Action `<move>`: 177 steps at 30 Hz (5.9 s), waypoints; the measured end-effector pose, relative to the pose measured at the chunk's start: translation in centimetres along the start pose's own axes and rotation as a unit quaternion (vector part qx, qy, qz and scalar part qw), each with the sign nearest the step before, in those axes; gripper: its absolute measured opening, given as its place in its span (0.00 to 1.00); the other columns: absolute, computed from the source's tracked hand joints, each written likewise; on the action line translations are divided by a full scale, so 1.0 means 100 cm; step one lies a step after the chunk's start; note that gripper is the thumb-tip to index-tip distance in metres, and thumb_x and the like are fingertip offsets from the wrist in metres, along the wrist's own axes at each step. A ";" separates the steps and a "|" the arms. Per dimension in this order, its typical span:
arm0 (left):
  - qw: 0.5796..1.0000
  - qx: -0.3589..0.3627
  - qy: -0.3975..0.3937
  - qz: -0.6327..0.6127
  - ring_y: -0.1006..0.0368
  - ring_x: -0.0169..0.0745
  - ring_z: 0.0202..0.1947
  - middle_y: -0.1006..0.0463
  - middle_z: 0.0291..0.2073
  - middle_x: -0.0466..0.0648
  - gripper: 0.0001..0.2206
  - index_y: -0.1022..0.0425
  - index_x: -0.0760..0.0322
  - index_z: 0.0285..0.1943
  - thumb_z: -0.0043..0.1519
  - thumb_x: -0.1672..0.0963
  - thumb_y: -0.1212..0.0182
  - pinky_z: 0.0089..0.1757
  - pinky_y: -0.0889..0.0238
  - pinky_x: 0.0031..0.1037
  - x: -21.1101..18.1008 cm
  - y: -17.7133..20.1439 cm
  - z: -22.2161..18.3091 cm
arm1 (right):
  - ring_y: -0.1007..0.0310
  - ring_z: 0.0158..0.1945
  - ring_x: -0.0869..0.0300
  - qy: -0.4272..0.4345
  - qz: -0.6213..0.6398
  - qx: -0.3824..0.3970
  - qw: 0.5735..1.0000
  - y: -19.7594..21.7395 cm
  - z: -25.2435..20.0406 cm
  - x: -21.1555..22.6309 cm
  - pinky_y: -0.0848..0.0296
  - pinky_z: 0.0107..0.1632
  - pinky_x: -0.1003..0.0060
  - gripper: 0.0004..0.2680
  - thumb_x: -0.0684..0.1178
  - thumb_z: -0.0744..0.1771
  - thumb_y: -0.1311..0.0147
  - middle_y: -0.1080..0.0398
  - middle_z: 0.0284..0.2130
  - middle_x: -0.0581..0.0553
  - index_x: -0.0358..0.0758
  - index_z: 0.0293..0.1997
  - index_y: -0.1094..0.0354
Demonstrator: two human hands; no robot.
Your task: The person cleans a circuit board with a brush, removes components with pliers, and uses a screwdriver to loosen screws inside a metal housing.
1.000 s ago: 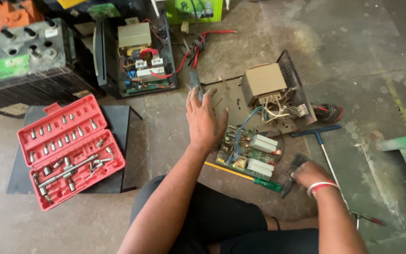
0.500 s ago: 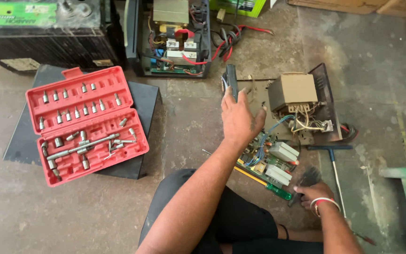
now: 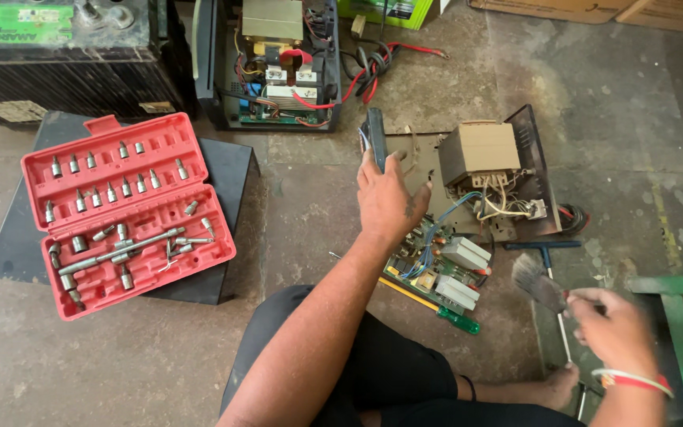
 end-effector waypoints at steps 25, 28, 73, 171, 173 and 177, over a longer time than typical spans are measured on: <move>0.998 -0.002 -0.035 0.056 0.53 0.81 0.68 0.56 0.71 0.77 0.37 0.40 0.61 0.69 0.51 0.51 0.27 0.59 0.46 0.55 -0.010 -0.012 -0.007 | 0.23 0.41 0.41 0.398 -0.038 -0.059 0.915 -0.104 -0.129 0.216 0.25 0.44 0.50 0.13 0.45 0.68 0.46 0.26 0.41 0.37 0.45 0.60 0.31; 0.998 -0.004 -0.033 0.050 0.52 0.80 0.69 0.56 0.71 0.77 0.36 0.40 0.60 0.69 0.52 0.51 0.28 0.59 0.45 0.54 -0.012 -0.010 -0.006 | 0.24 0.41 0.40 0.400 -0.073 -0.046 0.913 -0.126 -0.132 0.217 0.24 0.42 0.49 0.13 0.46 0.66 0.44 0.27 0.43 0.35 0.45 0.57 0.30; 0.832 0.359 -0.144 0.397 0.81 0.68 0.77 0.56 0.78 0.59 0.12 0.17 0.48 0.50 0.60 0.53 0.41 0.63 0.85 0.72 -0.019 -0.104 -0.061 | 0.22 0.32 0.58 0.067 -0.016 0.065 0.996 0.044 0.016 0.007 0.27 0.38 0.61 0.09 0.44 0.67 0.43 0.20 0.30 0.41 0.42 0.51 0.22; 0.912 0.317 -0.064 0.254 0.26 0.56 0.55 0.22 0.53 0.56 0.17 0.19 0.53 0.54 0.56 0.59 0.40 0.54 0.33 0.40 0.025 -0.208 0.005 | 0.26 0.50 0.64 0.187 0.361 0.228 0.885 0.000 0.041 0.059 0.28 0.54 0.67 0.20 0.41 0.63 0.40 0.24 0.49 0.47 0.32 0.63 0.32; 0.922 0.307 -0.040 0.234 0.27 0.56 0.57 0.22 0.55 0.55 0.15 0.18 0.52 0.54 0.58 0.58 0.42 0.55 0.34 0.40 0.028 -0.219 0.009 | 0.26 0.49 0.65 0.197 0.351 0.218 0.889 0.003 0.042 0.060 0.28 0.53 0.67 0.20 0.41 0.63 0.40 0.24 0.49 0.47 0.32 0.62 0.32; 0.905 0.320 -0.083 0.267 0.29 0.58 0.58 0.24 0.57 0.54 0.13 0.19 0.55 0.52 0.62 0.55 0.47 0.53 0.34 0.42 0.019 -0.239 0.007 | 0.26 0.47 0.65 0.184 0.352 0.228 0.889 0.003 0.046 0.055 0.26 0.49 0.66 0.20 0.42 0.63 0.39 0.23 0.47 0.48 0.33 0.62 0.31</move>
Point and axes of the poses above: each hand's wrist, its own z-axis towards the middle knuckle, its own y-axis out of the back of the hand, x = y × z, the point moved 10 cm from there along z, towards the middle knuckle
